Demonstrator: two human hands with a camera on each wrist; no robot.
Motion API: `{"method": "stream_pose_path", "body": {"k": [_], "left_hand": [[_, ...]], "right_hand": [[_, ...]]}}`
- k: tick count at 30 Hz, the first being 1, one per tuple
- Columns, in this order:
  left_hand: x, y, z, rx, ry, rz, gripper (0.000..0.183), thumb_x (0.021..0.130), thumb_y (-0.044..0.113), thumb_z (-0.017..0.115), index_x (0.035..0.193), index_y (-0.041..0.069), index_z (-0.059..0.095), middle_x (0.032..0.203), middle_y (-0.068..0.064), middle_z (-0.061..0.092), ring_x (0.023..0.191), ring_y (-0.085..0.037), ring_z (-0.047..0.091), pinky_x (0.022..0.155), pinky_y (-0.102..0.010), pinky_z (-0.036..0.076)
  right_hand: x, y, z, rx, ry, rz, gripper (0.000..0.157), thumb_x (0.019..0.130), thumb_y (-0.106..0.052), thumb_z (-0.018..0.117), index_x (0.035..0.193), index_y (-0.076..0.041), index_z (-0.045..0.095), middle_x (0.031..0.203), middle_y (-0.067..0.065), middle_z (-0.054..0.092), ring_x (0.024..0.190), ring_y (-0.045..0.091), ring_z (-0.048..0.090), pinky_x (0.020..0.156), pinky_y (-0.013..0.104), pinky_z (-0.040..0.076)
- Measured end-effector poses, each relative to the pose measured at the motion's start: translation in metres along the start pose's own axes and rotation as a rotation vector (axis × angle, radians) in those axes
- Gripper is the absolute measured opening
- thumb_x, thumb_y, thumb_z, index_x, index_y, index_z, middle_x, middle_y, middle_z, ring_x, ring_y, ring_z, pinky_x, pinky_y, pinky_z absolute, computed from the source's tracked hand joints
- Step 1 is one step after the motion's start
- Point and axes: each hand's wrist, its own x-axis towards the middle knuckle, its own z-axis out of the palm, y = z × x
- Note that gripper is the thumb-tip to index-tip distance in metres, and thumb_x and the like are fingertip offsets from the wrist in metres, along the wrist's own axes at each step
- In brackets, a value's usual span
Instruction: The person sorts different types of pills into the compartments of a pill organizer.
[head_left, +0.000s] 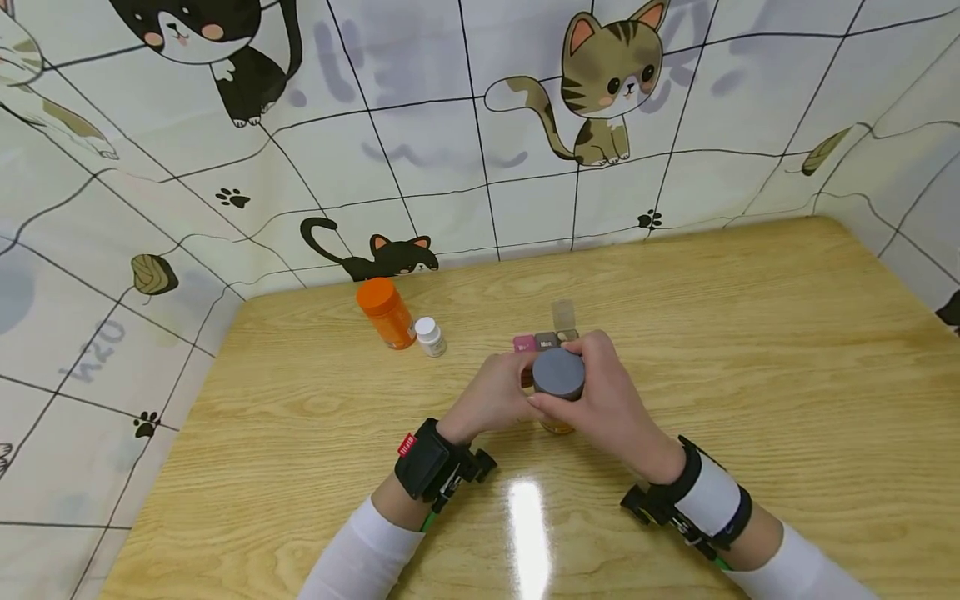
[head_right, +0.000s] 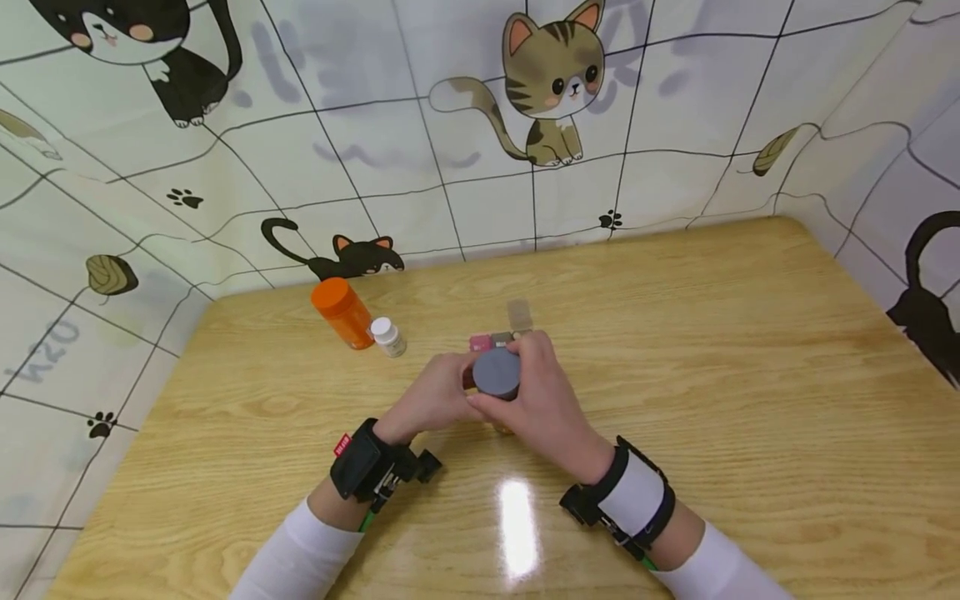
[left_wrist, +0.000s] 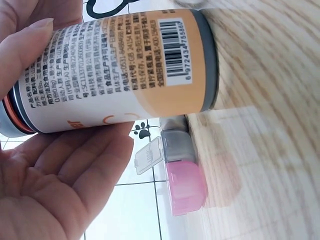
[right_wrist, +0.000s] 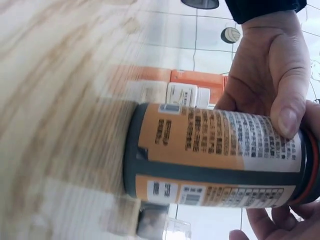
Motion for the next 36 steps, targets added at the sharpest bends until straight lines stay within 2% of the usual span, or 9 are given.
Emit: {"method": "stream_pose_path", "body": {"k": [3, 9, 12, 16, 19, 24, 28, 36], "left_hand": [[-0.001, 0.0, 0.0, 0.026, 0.004, 0.003, 0.039, 0.07, 0.012, 0.079, 0.105, 0.009, 0.062, 0.099, 0.001, 0.064, 0.091, -0.004, 0.055, 0.083, -0.022, 0.044], [-0.001, 0.0, 0.0, 0.003, -0.01, 0.007, 0.045, 0.068, 0.017, 0.082, 0.108, 0.011, 0.062, 0.102, 0.003, 0.063, 0.095, -0.005, 0.054, 0.085, -0.023, 0.044], [-0.001, 0.0, 0.0, -0.017, -0.019, 0.01, 0.049, 0.066, 0.02, 0.083, 0.109, 0.013, 0.061, 0.101, 0.006, 0.063, 0.094, -0.004, 0.054, 0.083, -0.025, 0.045], [-0.001, -0.001, 0.001, -0.008, -0.013, 0.007, 0.051, 0.064, 0.024, 0.085, 0.109, 0.015, 0.062, 0.099, 0.009, 0.063, 0.092, -0.004, 0.054, 0.081, -0.026, 0.045], [-0.001, -0.001, 0.001, -0.002, -0.004, 0.007, 0.05, 0.064, 0.024, 0.085, 0.107, 0.014, 0.062, 0.098, 0.009, 0.064, 0.092, -0.005, 0.054, 0.08, -0.027, 0.046], [-0.001, 0.002, 0.001, 0.025, -0.005, -0.002, 0.048, 0.065, 0.022, 0.084, 0.107, 0.013, 0.062, 0.1, 0.006, 0.064, 0.093, -0.005, 0.054, 0.082, -0.025, 0.045], [-0.002, 0.005, 0.0, 0.058, -0.01, -0.017, 0.049, 0.066, 0.022, 0.084, 0.108, 0.011, 0.062, 0.102, 0.003, 0.064, 0.094, -0.005, 0.053, 0.084, -0.026, 0.044], [-0.003, 0.01, -0.002, 0.101, -0.006, -0.015, 0.048, 0.066, 0.02, 0.084, 0.107, 0.01, 0.062, 0.103, 0.001, 0.064, 0.096, -0.006, 0.054, 0.087, -0.028, 0.044]], "right_hand": [[0.001, 0.0, -0.005, -0.03, -0.064, 0.005, 0.064, 0.071, -0.026, 0.08, 0.113, 0.003, 0.041, 0.105, 0.015, 0.042, 0.089, 0.023, 0.043, 0.072, 0.04, 0.042], [0.007, 0.006, -0.03, -0.028, -0.306, 0.05, 0.086, 0.068, -0.032, 0.081, 0.13, 0.004, 0.033, 0.122, 0.02, 0.043, 0.108, 0.031, 0.044, 0.088, 0.051, 0.04], [0.01, 0.013, -0.037, 0.024, -0.396, 0.063, 0.084, 0.071, -0.028, 0.08, 0.134, 0.002, 0.033, 0.129, 0.021, 0.043, 0.115, 0.034, 0.043, 0.092, 0.055, 0.038], [0.011, 0.02, -0.036, 0.087, -0.468, 0.039, 0.074, 0.074, -0.021, 0.078, 0.134, -0.004, 0.038, 0.13, 0.016, 0.046, 0.118, 0.029, 0.043, 0.095, 0.05, 0.038], [0.01, 0.022, -0.033, 0.102, -0.469, 0.005, 0.066, 0.074, -0.015, 0.077, 0.13, -0.008, 0.042, 0.126, 0.012, 0.049, 0.118, 0.026, 0.044, 0.095, 0.046, 0.038], [0.009, 0.023, -0.028, 0.05, -0.414, -0.022, 0.061, 0.072, -0.009, 0.077, 0.124, -0.005, 0.046, 0.119, 0.012, 0.054, 0.112, 0.027, 0.048, 0.092, 0.045, 0.042], [0.007, 0.023, -0.027, 0.022, -0.393, -0.02, 0.061, 0.072, -0.01, 0.078, 0.123, -0.003, 0.046, 0.117, 0.014, 0.056, 0.11, 0.029, 0.051, 0.09, 0.047, 0.043], [0.007, 0.021, -0.026, 0.014, -0.397, -0.013, 0.061, 0.072, -0.013, 0.078, 0.123, -0.006, 0.045, 0.117, 0.012, 0.056, 0.109, 0.026, 0.051, 0.089, 0.045, 0.044]]}}
